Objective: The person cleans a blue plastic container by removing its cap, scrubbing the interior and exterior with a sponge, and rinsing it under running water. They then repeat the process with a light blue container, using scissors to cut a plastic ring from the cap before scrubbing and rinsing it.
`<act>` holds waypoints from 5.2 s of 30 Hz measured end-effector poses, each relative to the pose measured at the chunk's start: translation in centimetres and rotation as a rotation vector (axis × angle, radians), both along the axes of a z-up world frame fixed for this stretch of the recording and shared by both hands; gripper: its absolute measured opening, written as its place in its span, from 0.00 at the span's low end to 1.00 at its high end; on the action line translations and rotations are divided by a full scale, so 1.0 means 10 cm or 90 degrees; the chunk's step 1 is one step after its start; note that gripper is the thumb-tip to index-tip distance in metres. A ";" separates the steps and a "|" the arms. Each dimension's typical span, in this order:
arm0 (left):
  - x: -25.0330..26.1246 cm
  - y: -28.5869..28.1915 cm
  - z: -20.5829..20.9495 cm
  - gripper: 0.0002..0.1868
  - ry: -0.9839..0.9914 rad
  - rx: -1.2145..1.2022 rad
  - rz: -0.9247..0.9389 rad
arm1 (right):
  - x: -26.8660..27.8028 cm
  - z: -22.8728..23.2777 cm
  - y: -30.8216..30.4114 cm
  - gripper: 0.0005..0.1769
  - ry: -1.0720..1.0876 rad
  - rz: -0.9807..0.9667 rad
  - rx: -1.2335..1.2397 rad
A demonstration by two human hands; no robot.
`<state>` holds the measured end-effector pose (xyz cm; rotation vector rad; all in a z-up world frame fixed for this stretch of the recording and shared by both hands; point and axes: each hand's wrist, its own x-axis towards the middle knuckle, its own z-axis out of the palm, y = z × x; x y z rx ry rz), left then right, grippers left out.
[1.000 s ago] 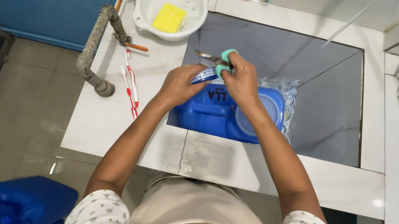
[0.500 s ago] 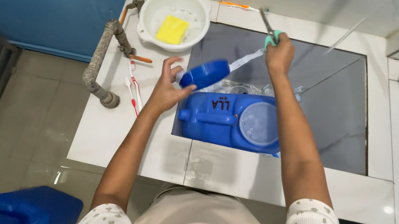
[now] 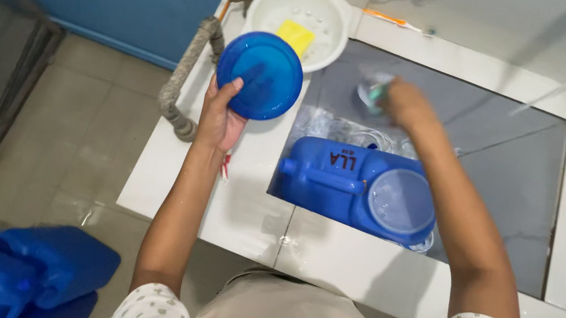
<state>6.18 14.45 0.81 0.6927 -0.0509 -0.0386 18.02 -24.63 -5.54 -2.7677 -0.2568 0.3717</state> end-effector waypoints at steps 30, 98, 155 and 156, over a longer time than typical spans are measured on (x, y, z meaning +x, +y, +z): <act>0.50 -0.65 -0.59 0.31 0.146 -0.189 -0.209 | 0.25 0.05 1.28 0.44 -0.103 0.057 0.576; -0.66 -2.70 -1.20 0.06 -0.538 0.831 0.142 | -2.12 -0.27 -0.59 0.14 -0.211 -0.361 0.721; 0.62 -1.86 -1.83 0.37 0.208 1.057 -0.028 | -1.76 -1.45 -0.35 0.29 -0.382 0.204 0.305; 0.62 -1.75 -1.92 0.37 0.211 1.061 -0.029 | -1.75 -1.65 -0.26 0.25 -0.408 0.256 0.325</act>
